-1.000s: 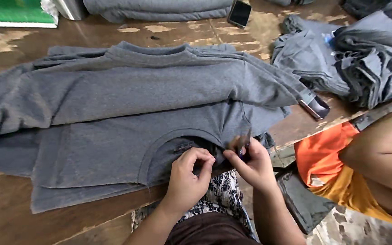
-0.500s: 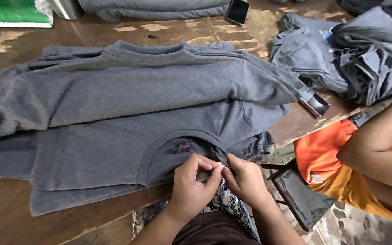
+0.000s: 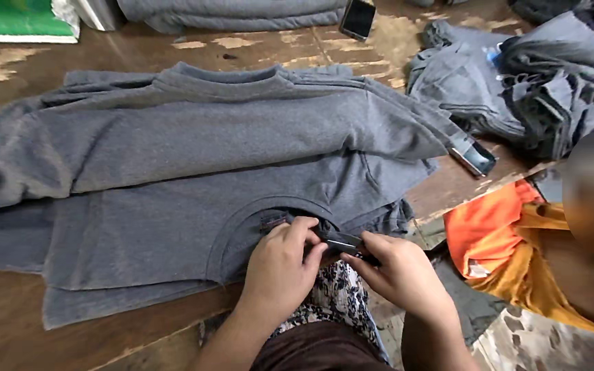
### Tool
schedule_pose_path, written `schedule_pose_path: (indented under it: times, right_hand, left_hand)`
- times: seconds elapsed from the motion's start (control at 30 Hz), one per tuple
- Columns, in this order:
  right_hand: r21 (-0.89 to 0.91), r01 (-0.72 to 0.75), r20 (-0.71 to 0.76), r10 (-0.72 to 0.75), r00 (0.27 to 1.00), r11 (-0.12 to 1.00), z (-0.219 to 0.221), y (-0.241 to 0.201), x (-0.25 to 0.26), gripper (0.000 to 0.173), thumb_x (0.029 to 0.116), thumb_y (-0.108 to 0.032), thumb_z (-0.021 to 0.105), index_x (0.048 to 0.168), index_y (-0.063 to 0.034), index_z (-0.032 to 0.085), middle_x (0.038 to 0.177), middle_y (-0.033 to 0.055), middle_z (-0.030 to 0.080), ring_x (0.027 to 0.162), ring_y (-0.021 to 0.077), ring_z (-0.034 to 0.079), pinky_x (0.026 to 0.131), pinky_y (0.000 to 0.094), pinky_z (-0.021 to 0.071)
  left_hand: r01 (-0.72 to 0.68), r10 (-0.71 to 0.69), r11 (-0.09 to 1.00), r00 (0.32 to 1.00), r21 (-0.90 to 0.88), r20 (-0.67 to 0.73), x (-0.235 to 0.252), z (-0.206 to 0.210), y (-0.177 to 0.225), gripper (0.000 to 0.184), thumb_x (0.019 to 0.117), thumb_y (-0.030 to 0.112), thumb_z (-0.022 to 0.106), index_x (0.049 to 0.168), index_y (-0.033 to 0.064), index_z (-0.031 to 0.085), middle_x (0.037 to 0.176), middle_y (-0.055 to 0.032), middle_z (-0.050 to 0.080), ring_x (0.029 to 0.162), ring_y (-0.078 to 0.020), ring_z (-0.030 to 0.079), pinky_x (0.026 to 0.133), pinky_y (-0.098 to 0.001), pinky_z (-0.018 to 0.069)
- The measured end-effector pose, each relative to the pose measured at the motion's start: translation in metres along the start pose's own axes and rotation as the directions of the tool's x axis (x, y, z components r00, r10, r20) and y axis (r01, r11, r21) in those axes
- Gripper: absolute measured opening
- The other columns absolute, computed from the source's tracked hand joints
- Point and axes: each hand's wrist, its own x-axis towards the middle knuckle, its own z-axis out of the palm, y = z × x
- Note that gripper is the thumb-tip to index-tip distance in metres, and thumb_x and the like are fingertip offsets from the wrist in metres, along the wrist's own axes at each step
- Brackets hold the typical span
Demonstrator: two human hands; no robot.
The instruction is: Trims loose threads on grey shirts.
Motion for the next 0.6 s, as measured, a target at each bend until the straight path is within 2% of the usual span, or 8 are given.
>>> schedule_pose_path:
  times: [0.1,0.27,0.3,0.37,0.4,0.47,0.53,0.6]
  right_hand:
    - [-0.021,0.024,-0.002,-0.024,1.000,0.999,0.004,-0.005,0.001,0.044,0.1014,-0.043,0.056,0.087,-0.0026,0.066,0.069,0.0125,0.064,0.060,0.0281,0.064,0.053,0.0444,0.0477]
    - [-0.066,0.071,-0.049,-0.074,0.996,0.995,0.014,-0.011,0.006,0.047,0.1044,-0.043,0.049,0.084,-0.0043,0.065,0.064,0.0119,0.062,0.057,0.0283,0.065,0.049,0.0437,0.0461]
    - [-0.060,0.079,-0.079,-0.084,0.993,0.995,0.014,-0.011,0.007,0.046,0.1047,-0.042,0.048,0.083,-0.0046,0.065,0.062,0.0115,0.061,0.055,0.0275,0.064,0.048,0.0430,0.0455]
    - [0.003,0.091,-0.147,-0.090,0.985,0.996,0.012,-0.008,0.006,0.044,0.1052,-0.038,0.049,0.082,-0.0031,0.065,0.061,0.0108,0.060,0.052,0.0241,0.060,0.047,0.0404,0.0438]
    - [0.053,0.096,-0.178,-0.085,0.980,0.994,0.010,-0.004,0.005,0.045,0.1058,-0.038,0.050,0.083,-0.0019,0.065,0.061,0.0105,0.059,0.052,0.0217,0.058,0.048,0.0387,0.0438]
    - [0.163,0.103,-0.208,-0.068,0.976,0.981,0.004,0.005,0.003,0.047,0.1060,-0.041,0.052,0.086,-0.0001,0.064,0.062,0.0081,0.058,0.053,0.0154,0.054,0.050,0.0339,0.0441]
    - [0.249,0.116,-0.240,-0.055,0.969,0.961,0.004,0.013,0.008,0.045,0.1048,-0.045,0.053,0.086,-0.0039,0.058,0.063,-0.0007,0.050,0.055,0.0037,0.046,0.052,0.0222,0.0396]
    - [0.299,0.129,-0.271,-0.045,0.962,0.945,0.011,0.013,0.017,0.043,0.1035,-0.044,0.056,0.086,-0.0046,0.059,0.066,-0.0030,0.049,0.058,0.0002,0.045,0.054,0.0185,0.0393]
  left_hand:
    - [-0.017,0.013,0.996,0.999,-0.082,-0.043,-0.003,0.004,-0.001,0.025,0.0902,0.018,0.069,0.111,0.0049,0.070,0.088,0.0029,0.074,0.083,-0.0039,0.068,0.074,-0.0184,0.0548]
    - [-0.063,0.053,0.983,0.996,-0.170,-0.066,-0.006,0.000,-0.001,0.018,0.0925,0.016,0.070,0.106,0.0047,0.071,0.089,0.0013,0.075,0.083,-0.0019,0.068,0.076,-0.0155,0.0541]
    - [-0.065,0.063,0.977,0.998,-0.201,-0.015,-0.006,-0.005,0.000,0.018,0.0938,0.015,0.068,0.107,0.0036,0.070,0.090,0.0002,0.075,0.082,-0.0025,0.068,0.076,-0.0159,0.0544]
    - [-0.015,0.076,0.960,0.975,-0.278,0.208,-0.002,-0.028,0.007,0.025,0.0976,0.015,0.064,0.114,-0.0030,0.069,0.089,-0.0069,0.075,0.079,-0.0078,0.070,0.076,-0.0220,0.0568]
    - [-0.008,0.105,0.946,0.953,-0.324,0.284,0.000,-0.037,0.006,0.030,0.1002,0.019,0.062,0.116,-0.0052,0.068,0.084,-0.0094,0.074,0.073,-0.0093,0.070,0.072,-0.0240,0.0574]
    - [-0.096,0.189,0.913,0.961,-0.397,0.202,-0.003,-0.042,-0.009,0.038,0.1041,0.035,0.059,0.112,-0.0017,0.067,0.072,-0.0017,0.066,0.063,-0.0001,0.061,0.061,-0.0154,0.0535]
    - [-0.149,0.160,0.950,0.987,-0.274,0.016,-0.005,-0.047,-0.016,0.039,0.1036,0.039,0.058,0.110,0.0031,0.070,0.081,0.0022,0.069,0.075,0.0039,0.063,0.070,-0.0133,0.0531]
    - [-0.053,0.048,0.998,0.986,-0.030,-0.160,-0.010,-0.055,-0.018,0.034,0.0986,0.041,0.065,0.108,0.0094,0.071,0.092,0.0028,0.072,0.087,-0.0013,0.065,0.076,-0.0208,0.0540]
